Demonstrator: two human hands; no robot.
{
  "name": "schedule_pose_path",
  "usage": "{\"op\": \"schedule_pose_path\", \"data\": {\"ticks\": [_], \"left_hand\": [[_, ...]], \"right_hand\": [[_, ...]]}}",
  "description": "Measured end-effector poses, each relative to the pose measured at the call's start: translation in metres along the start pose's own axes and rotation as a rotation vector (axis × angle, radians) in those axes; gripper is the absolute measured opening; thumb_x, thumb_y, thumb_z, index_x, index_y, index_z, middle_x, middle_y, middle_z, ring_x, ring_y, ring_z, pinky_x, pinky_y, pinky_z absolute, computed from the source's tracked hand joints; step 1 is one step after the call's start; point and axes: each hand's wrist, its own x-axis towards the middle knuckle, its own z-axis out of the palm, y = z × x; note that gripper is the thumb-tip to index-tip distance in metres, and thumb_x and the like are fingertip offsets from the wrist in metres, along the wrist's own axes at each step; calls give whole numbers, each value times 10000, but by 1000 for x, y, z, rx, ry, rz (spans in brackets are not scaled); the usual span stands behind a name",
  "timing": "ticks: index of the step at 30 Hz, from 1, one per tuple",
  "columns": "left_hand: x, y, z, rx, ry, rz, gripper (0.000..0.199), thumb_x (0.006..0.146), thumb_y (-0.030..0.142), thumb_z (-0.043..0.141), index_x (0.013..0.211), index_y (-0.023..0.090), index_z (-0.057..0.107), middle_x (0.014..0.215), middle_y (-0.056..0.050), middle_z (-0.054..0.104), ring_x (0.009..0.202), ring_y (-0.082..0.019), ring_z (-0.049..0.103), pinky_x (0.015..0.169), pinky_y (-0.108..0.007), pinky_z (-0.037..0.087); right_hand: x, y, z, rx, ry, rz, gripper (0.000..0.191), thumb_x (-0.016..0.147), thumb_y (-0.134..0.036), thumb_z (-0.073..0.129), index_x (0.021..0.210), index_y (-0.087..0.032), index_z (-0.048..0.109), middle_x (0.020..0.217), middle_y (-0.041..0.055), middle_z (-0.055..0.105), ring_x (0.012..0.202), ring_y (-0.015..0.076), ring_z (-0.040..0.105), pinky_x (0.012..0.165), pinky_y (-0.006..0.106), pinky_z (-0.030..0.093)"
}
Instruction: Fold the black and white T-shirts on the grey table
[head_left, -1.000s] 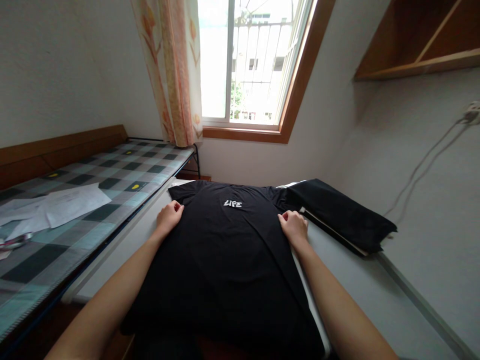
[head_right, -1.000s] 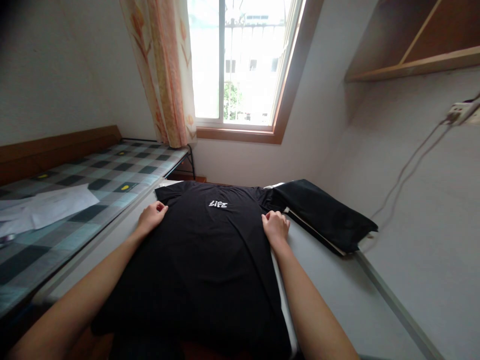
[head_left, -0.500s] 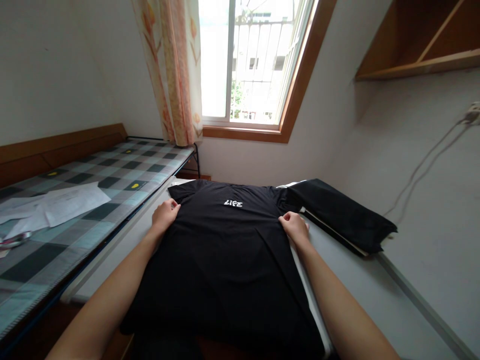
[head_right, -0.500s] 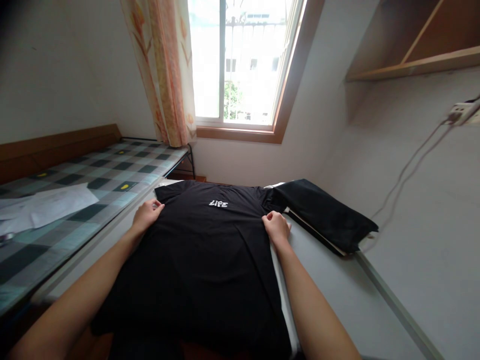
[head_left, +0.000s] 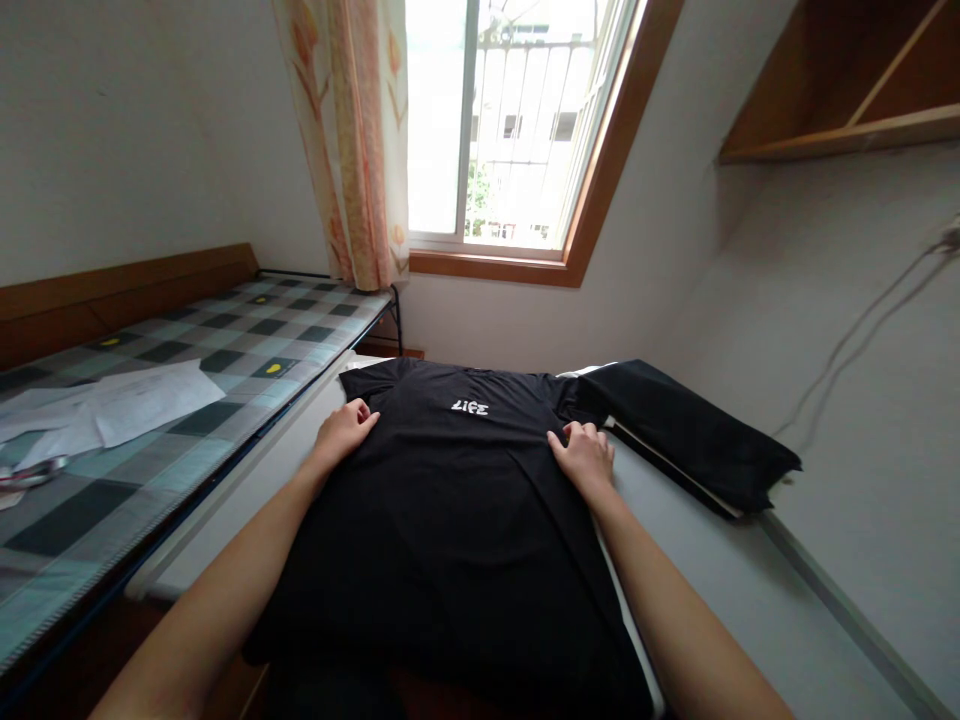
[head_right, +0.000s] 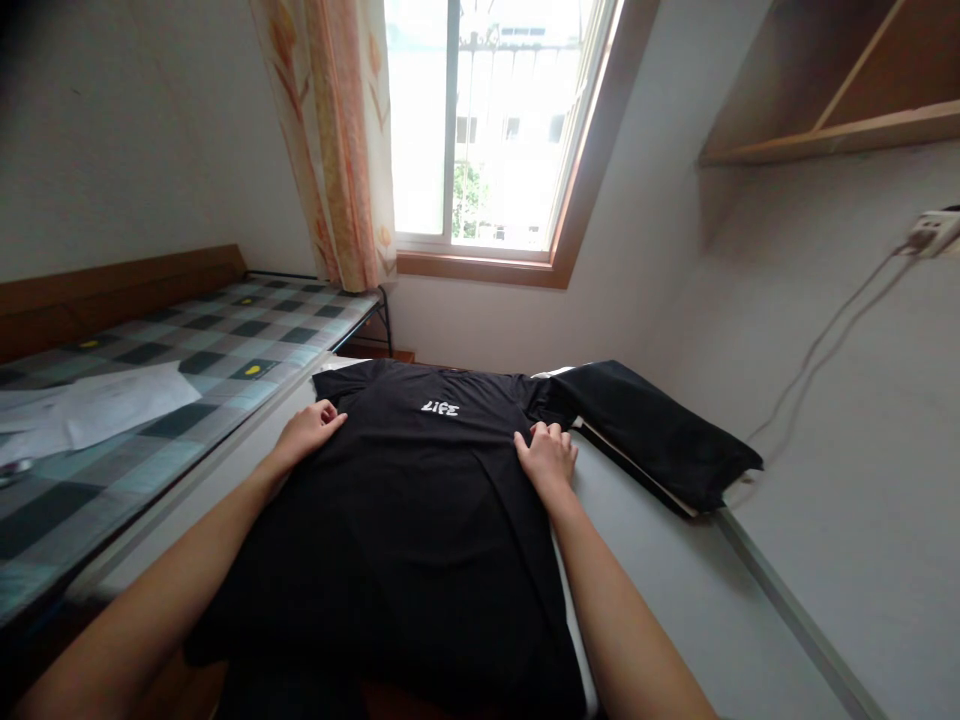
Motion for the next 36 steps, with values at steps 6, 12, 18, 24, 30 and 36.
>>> {"op": "schedule_pose_path", "data": {"ticks": [6, 12, 18, 24, 30, 36], "left_hand": [[1, -2, 8, -58, 106, 8, 297, 884, 420, 524, 1060, 202, 625, 1014, -92, 684, 925, -229, 659, 775, -303, 477], [-9, 13, 28, 162, 142, 297, 562, 885, 561, 490, 1360, 261, 524, 1480, -113, 424, 1368, -306, 369, 1089, -467, 288], [9, 19, 27, 89, 103, 191, 427, 955, 479, 367, 1209, 273, 641, 1335, -100, 563, 1227, -290, 499, 1011, -450, 356], [57, 1, 12, 117, 265, -174, 552, 906, 462, 466, 1306, 88, 526, 1317, -247, 507, 1217, -386, 457, 953, -471, 387], [83, -5, 10, 192, 140, -76, 598, 897, 473, 506, 1298, 30, 487, 1311, -288, 523, 1236, -397, 432, 998, -484, 329], [99, 2, 16, 166, 130, -84, 566, 891, 449, 515, 1265, 24, 517, 1299, -306, 509, 1220, -430, 423, 968, -538, 328]], "right_hand": [[2, 2, 6, 51, 36, -13, 266, 902, -359, 495, 1029, -173, 636, 1059, 127, 580, 1029, 278, 541, 856, 363, 408], [1, -4, 15, 60, 102, -49, 622, 908, -478, 492, 1434, -153, 420, 1370, 210, 410, 1228, 305, 463, 1006, 377, 358], [0, -8, 13, -2, -71, -43, 579, 942, -498, 389, 1412, -177, 493, 1473, 187, 372, 1355, 308, 357, 1096, 406, 273], [-3, -8, 13, -85, 75, -49, 569, 909, -457, 445, 1393, -168, 513, 1546, 163, 271, 1418, 355, 209, 1112, 464, 227], [-1, -11, 13, -156, -21, -65, 588, 922, -407, 371, 1347, -30, 524, 1421, 218, 470, 1294, 321, 431, 1112, 446, 236], [-2, -15, 16, -171, -23, -22, 629, 924, -385, 377, 1353, 64, 479, 1392, 273, 476, 1292, 342, 445, 1102, 410, 258]]}}
